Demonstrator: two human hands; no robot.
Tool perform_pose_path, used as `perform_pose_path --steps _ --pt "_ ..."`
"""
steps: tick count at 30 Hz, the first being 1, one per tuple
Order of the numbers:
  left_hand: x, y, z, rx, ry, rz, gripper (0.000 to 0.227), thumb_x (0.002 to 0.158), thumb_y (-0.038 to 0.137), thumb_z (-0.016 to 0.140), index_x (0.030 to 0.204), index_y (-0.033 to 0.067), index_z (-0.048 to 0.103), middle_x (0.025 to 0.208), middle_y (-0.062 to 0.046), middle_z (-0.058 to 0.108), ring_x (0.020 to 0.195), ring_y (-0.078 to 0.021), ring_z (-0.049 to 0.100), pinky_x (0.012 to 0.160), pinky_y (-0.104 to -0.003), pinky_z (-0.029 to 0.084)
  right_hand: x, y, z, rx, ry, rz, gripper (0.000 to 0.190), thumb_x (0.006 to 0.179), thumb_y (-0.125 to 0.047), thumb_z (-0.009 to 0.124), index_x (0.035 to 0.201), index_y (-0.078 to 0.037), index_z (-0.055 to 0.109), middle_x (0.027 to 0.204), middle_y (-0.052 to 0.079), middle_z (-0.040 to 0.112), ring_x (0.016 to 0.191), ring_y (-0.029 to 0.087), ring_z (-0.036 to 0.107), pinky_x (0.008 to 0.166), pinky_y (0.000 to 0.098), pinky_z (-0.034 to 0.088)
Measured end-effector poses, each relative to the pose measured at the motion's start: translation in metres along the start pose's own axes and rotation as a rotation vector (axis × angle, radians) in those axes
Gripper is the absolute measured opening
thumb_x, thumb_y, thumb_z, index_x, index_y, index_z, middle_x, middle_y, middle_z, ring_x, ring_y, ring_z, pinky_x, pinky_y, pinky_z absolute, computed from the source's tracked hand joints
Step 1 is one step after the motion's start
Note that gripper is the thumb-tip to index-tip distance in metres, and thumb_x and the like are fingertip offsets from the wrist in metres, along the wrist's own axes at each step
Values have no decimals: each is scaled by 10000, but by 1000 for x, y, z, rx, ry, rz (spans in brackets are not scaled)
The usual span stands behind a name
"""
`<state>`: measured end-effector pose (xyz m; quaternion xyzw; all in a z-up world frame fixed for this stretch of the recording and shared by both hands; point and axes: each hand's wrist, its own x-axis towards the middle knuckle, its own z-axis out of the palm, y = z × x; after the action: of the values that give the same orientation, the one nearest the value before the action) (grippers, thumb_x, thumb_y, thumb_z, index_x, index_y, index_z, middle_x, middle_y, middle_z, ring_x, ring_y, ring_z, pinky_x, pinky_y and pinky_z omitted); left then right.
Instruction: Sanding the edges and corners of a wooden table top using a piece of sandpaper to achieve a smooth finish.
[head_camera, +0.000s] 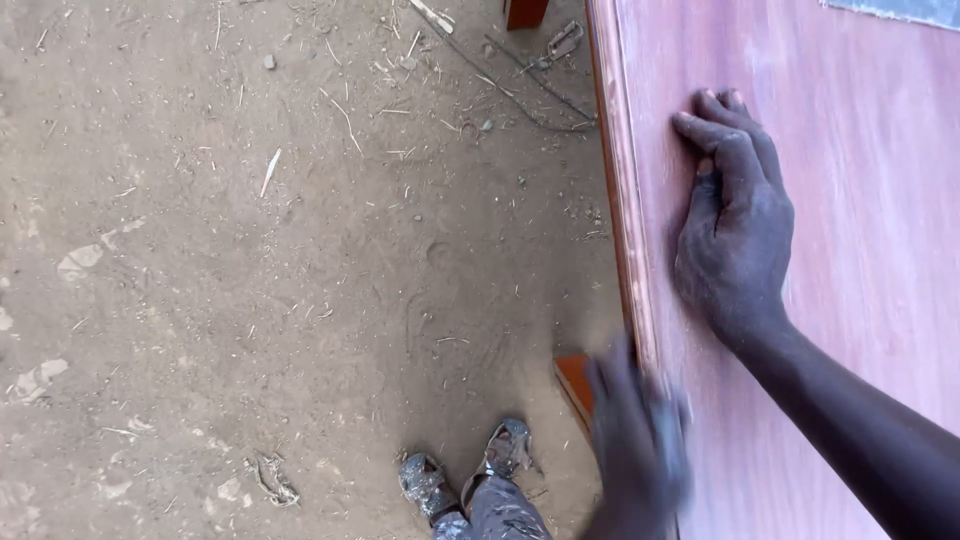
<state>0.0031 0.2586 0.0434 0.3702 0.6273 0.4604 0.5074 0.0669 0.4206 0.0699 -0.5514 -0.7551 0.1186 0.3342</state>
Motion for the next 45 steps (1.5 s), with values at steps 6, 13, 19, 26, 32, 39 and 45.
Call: perform_pose_path --steps 6,13,19,26,32,39,45 --pt "250 70 20 88 133 -59 676 941 508 205 1449 114 415 1471 -240 484 1206 -487 593 909 -624 456 7 -8 3 -28 31 14 266 1148 16 375 1237 84 616 1389 271 551 1433 439 464 1211 532 397" --pt "44 22 7 203 125 200 363 1058 164 463 1284 -118 492 1104 -309 581 973 -470 563 913 -558 450 12 1 8 -71 58 74 219 1080 116 443 1158 37 631 1294 227 553 1378 386 513 1141 506 449" --pt "177 61 22 186 297 179 446 1051 243 437 1378 -59 461 1203 -293 589 1034 -464 612 870 -518 485 9 11 12 12 123 57 342 1006 183 396 1133 34 677 1269 222 601 1362 358 563 1202 457 443" --pt "136 24 19 180 168 117 521 1030 349 355 1446 48 450 1349 -237 578 1180 -435 601 891 -543 485 15 3 8 76 137 98 288 1013 188 444 1080 37 680 1258 228 598 1364 390 564 1199 468 434" --pt "0 0 6 196 101 -235 536 977 468 329 1402 222 542 1100 -53 614 599 -256 704 578 -460 571 33 11 10 159 124 110 407 843 205 425 1104 40 690 1235 211 654 1328 372 583 1199 469 440" --pt "182 69 14 224 155 13 489 1025 284 439 1438 25 402 1211 -221 550 962 -433 642 679 -553 522 153 37 27 -22 -111 -98 331 1102 60 371 1361 97 573 1460 286 507 1387 448 505 1139 548 449" --pt "400 135 25 82 167 -96 650 926 576 211 1367 169 460 1329 -197 589 1069 -456 683 809 -600 529 168 25 38 -144 -33 -26 332 1066 98 438 1338 83 627 1441 246 580 1423 425 500 1188 547 422"
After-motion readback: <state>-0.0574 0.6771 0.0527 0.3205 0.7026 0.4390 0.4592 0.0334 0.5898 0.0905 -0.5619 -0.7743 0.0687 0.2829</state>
